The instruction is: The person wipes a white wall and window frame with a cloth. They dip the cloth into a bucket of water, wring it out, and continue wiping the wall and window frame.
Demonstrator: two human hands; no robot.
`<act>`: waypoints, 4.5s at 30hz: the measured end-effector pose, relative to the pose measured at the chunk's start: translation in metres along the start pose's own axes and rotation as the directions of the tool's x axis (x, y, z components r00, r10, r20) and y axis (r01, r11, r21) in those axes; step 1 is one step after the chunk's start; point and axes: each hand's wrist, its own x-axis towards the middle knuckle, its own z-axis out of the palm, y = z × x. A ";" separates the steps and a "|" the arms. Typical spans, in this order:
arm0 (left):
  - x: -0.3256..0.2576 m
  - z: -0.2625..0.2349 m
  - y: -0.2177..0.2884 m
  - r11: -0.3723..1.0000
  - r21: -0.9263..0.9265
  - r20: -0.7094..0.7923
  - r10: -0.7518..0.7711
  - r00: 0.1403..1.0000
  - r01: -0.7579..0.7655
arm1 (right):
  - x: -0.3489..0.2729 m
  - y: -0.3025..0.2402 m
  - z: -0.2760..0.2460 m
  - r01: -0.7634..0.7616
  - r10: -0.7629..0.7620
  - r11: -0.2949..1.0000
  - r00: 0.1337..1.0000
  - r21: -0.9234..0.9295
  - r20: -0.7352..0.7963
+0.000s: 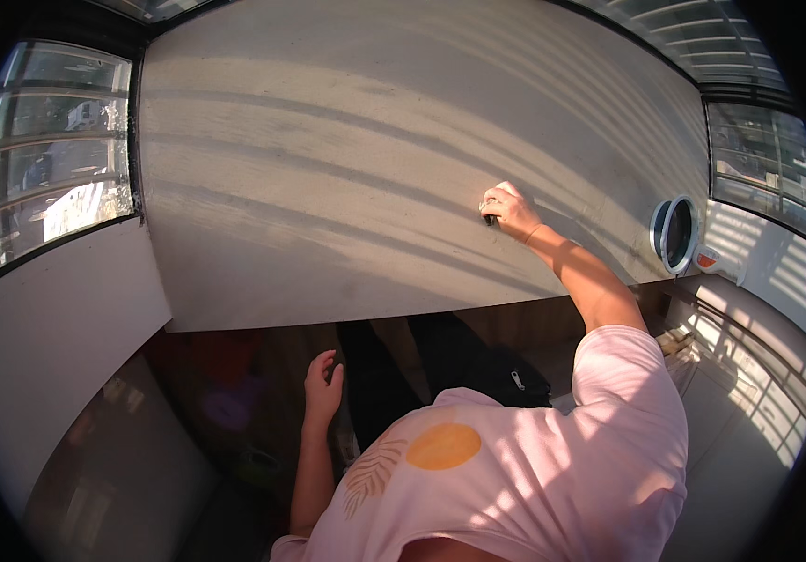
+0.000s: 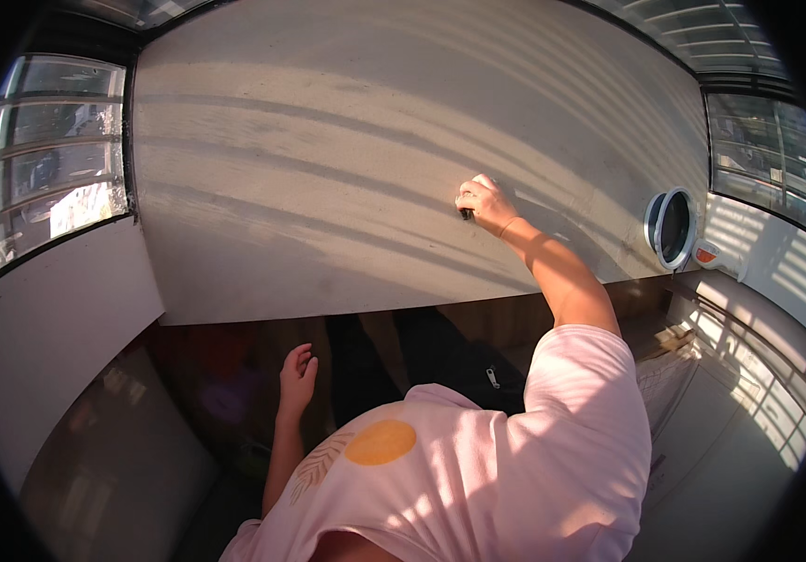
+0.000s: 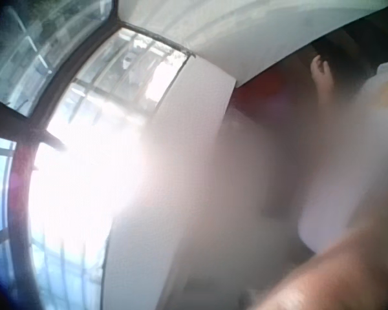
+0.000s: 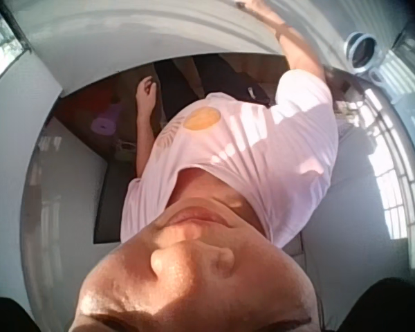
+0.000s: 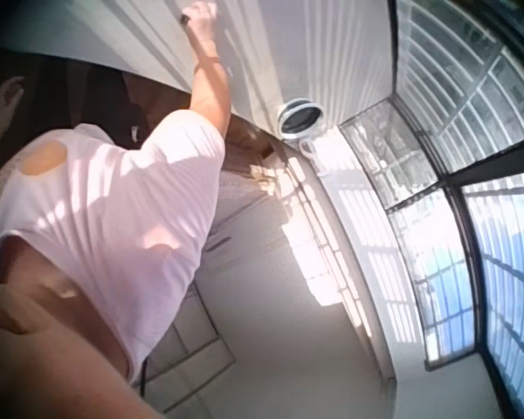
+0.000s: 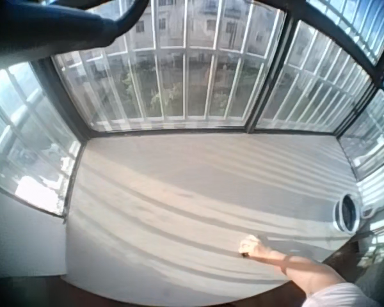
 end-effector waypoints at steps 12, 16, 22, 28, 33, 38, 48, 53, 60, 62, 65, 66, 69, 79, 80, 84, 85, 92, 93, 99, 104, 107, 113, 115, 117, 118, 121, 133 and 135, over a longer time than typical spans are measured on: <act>-0.001 0.020 0.039 0.981 0.190 0.077 0.014 0.997 -0.029 | 0.068 -0.021 0.076 0.488 -0.488 0.873 0.872 -0.024 -0.032; -0.005 0.020 0.047 0.909 0.392 0.172 0.080 0.982 -0.143 | -0.010 0.030 0.030 0.341 -0.341 0.940 0.940 0.018 -0.017; 0.020 0.025 0.068 0.899 0.383 0.288 0.103 0.952 -0.213 | -0.075 0.052 0.003 0.184 -0.196 0.976 0.975 -0.118 -0.105; 0.035 0.025 0.088 0.854 0.446 0.358 0.105 0.928 -0.269 | -0.010 -0.077 0.046 0.400 -0.396 0.899 0.916 -0.181 0.060; 0.038 0.014 0.085 0.876 0.434 0.311 0.072 0.948 -0.209 | -0.025 -0.029 0.066 0.463 -0.466 0.882 0.884 -0.085 -0.027; 0.041 0.025 0.070 0.822 0.520 0.310 0.071 0.948 -0.231 | -0.088 0.061 -0.004 0.319 -0.323 0.945 0.945 -0.077 -0.056; -0.003 0.150 0.101 0.883 0.447 0.233 0.039 0.972 -0.143 | -0.101 0.094 -0.078 -0.479 0.498 0.865 0.788 0.148 -0.361; -0.029 0.230 0.116 0.911 0.349 0.290 0.116 0.950 -0.218 | -0.109 0.119 -0.062 -0.451 0.473 0.881 0.849 0.143 -0.235; 0.029 0.318 0.187 0.797 0.292 0.323 0.437 0.839 -0.528 | -0.117 0.102 -0.057 -0.383 0.386 0.897 0.922 0.221 0.032; 0.074 0.344 0.208 0.674 0.300 0.200 0.647 0.736 -0.675 | -0.116 0.098 -0.074 -0.363 0.375 0.914 0.927 0.182 -0.032; 0.127 0.373 0.242 0.518 0.237 0.213 0.798 0.564 -0.822 | -0.118 0.097 -0.091 -0.371 0.381 0.910 0.924 0.187 -0.020; 0.138 0.381 0.246 0.495 0.244 0.219 0.810 0.544 -0.834 | -0.121 0.097 -0.094 -0.380 0.387 0.902 0.922 0.204 0.007; 0.164 0.397 0.254 0.492 0.185 0.384 0.760 0.524 -0.851 | -0.130 0.103 -0.083 -0.341 0.354 0.909 0.935 0.240 -0.010; 0.170 0.398 0.205 0.432 0.279 0.260 0.826 0.500 -0.858 | -0.144 0.088 -0.030 -0.442 0.446 0.892 0.820 0.099 -0.357; 0.163 0.402 0.199 0.407 0.321 0.241 0.838 0.489 -0.855 | -0.144 0.083 -0.027 -0.496 0.503 0.861 0.798 0.113 -0.332; 0.140 0.412 0.192 0.400 0.428 0.210 0.828 0.519 -0.811 | -0.158 0.068 -0.011 -0.526 0.518 0.846 0.772 0.088 -0.369; 0.137 0.413 0.190 0.403 0.441 0.201 0.826 0.527 -0.802 | -0.157 0.065 -0.013 -0.550 0.556 0.826 0.757 0.125 -0.344; 0.137 0.402 0.182 0.473 0.454 0.249 0.746 0.618 -0.755 | -0.136 0.030 -0.016 -0.658 0.677 0.733 0.687 0.170 -0.264; 0.137 0.400 0.181 0.510 0.444 0.234 0.727 0.645 -0.736 | -0.135 0.033 -0.008 -0.684 0.693 0.716 0.673 0.139 -0.258; 0.100 0.344 0.167 0.871 0.189 0.141 0.433 0.890 -0.454 | -0.138 0.045 0.000 -0.581 0.544 0.813 0.745 0.024 -0.387; 0.052 0.257 0.089 0.971 0.170 0.042 0.163 0.986 -0.168 | -0.137 0.011 0.020 -0.513 0.447 0.849 0.824 -0.126 -0.349; 0.016 0.220 0.058 0.994 0.080 0.009 0.075 0.997 -0.076 | -0.137 -0.014 0.033 -0.449 0.434 0.891 0.800 0.066 -0.415; -0.038 0.166 0.054 0.995 0.033 -0.003 0.094 0.996 -0.094 | -0.132 -0.027 -0.011 -0.335 0.791 -0.349 0.394 0.875 0.467; -0.048 0.155 0.068 0.993 0.007 -0.004 0.119 0.993 -0.119 | -0.164 -0.018 -0.042 -0.102 0.765 -0.476 0.441 0.874 0.468; -0.050 0.145 0.068 0.993 -0.042 -0.012 0.114 0.993 -0.114 | -0.189 -0.017 -0.087 0.115 0.777 -0.474 0.521 0.873 0.354; -0.054 0.144 0.082 0.997 -0.063 -0.015 0.044 0.999 -0.045 | -0.200 -0.014 -0.109 0.108 0.806 -0.434 0.491 0.895 0.332; -0.030 0.156 0.083 1.000 -0.026 0.005 0.007 1.000 -0.007 | -0.262 0.000 -0.181 0.129 0.892 -0.274 0.403 0.953 0.202; -0.012 0.350 0.205 0.976 0.170 0.212 0.097 0.973 -0.134 | -0.481 0.223 -0.254 0.192 0.995 0.005 0.093 0.981 -0.023; -0.030 0.394 0.224 0.981 0.180 0.166 0.048 0.985 -0.078 | -0.454 0.253 -0.255 -0.284 0.993 0.003 -0.116 0.959 -0.038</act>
